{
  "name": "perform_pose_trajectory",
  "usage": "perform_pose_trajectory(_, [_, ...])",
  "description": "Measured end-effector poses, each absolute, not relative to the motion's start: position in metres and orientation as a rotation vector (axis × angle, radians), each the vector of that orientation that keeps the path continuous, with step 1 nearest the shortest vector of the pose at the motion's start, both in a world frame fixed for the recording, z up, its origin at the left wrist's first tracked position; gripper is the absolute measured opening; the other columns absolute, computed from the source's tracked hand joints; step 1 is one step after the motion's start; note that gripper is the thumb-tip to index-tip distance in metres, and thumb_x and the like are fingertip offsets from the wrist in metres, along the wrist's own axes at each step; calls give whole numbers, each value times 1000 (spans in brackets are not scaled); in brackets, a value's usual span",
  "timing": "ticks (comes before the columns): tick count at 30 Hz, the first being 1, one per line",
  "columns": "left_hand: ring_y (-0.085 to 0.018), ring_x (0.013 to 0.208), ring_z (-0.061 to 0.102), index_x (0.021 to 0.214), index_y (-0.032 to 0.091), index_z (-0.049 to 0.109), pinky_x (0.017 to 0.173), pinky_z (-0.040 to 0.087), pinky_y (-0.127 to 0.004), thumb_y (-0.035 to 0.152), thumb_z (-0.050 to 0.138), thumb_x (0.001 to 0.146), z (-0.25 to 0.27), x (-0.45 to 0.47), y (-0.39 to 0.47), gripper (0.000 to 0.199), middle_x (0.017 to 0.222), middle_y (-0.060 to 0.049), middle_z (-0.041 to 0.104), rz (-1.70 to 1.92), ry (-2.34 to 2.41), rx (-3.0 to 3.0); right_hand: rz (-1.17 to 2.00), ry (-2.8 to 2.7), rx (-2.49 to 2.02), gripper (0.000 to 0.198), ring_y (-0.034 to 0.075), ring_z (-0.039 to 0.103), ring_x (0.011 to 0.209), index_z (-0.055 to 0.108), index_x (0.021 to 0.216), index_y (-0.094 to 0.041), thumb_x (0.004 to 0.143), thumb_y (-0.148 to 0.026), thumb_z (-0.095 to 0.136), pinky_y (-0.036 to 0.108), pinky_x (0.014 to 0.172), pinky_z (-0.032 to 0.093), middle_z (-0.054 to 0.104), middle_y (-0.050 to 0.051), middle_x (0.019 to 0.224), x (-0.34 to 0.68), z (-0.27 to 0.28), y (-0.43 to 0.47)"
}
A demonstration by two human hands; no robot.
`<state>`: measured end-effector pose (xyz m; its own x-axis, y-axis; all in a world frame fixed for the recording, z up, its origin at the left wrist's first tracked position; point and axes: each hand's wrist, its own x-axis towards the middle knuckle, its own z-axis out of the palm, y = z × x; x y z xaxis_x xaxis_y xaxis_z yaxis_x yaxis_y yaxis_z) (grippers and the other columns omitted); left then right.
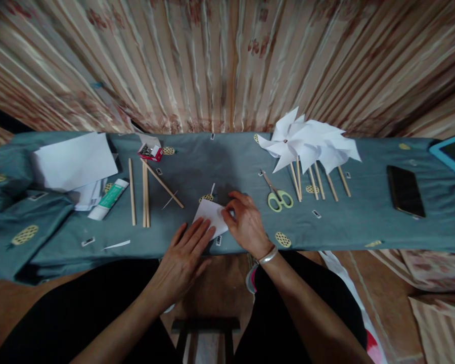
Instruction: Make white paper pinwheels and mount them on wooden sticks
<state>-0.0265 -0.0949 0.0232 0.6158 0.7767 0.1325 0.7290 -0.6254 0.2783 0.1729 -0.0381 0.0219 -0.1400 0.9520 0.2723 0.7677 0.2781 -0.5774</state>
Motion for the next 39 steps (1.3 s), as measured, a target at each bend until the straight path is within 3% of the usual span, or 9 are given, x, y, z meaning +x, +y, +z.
perform_pose_trajectory(6, [-31, 141, 41, 144, 14, 41, 115, 34, -53, 27, 54, 93, 23, -27, -94, 54, 150, -15, 46, 348, 1249, 2639, 386, -1969, -1539, 11, 29, 62, 110, 63, 81, -21, 90, -26, 58, 49, 100, 48, 67, 13, 118, 173, 22, -38])
perform_pose_trajectory(9, [-32, 140, 41, 144, 13, 41, 114, 34, -54, 27, 54, 92, 23, -27, -94, 55, 150, -16, 46, 343, 1236, 2651, 373, -1992, -1536, 12, 29, 60, 113, 65, 91, -19, 91, -27, 56, 49, 101, 47, 66, 14, 121, 173, 22, -42])
perform_pose_trajectory(14, [-34, 140, 40, 144, 12, 41, 113, 35, -56, 24, 57, 90, 24, -25, -95, 58, 151, -17, 45, 313, 1234, 2683, 277, -2039, -1544, 39, 33, 54, 124, 59, 122, -19, 90, -41, 59, 52, 104, 44, 59, 17, 134, 171, 22, -59])
perform_pose_trajectory(22, [-35, 142, 37, 145, 11, 41, 114, 34, -57, 21, 57, 90, 18, -27, -96, 58, 152, -17, 42, 263, 1231, 2751, 177, -2059, -1622, 59, 35, 34, 143, 41, 142, -20, 91, -46, 56, 57, 112, 29, 39, 20, 152, 169, 17, -79])
perform_pose_trajectory(26, [-34, 143, 36, 146, 12, 40, 115, 32, -57, 24, 57, 91, 17, -28, -96, 59, 153, -17, 41, 243, 1211, 2764, 192, -2038, -1649, 59, 34, 29, 146, 38, 145, -19, 93, -44, 53, 58, 113, 26, 36, 21, 154, 177, 14, -80])
perform_pose_trajectory(33, [-32, 145, 33, 149, 21, 37, 115, 31, -56, 16, 52, 92, 16, -48, -100, 59, 156, -16, 37, 203, 1151, 2789, 139, -1925, -1760, 50, 33, 33, 144, 49, 138, -17, 95, -42, 49, 56, 112, 30, 40, 20, 152, 206, 8, -77])
perform_pose_trajectory(39, [-29, 146, 32, 148, 19, 38, 116, 28, -52, 13, 48, 94, 15, -75, -113, 56, 156, -16, 37, 159, 1168, 2863, 144, -1883, -1786, 45, 31, 35, 143, 52, 136, -18, 96, -38, 46, 55, 111, 32, 41, 18, 151, 216, 4, -74])
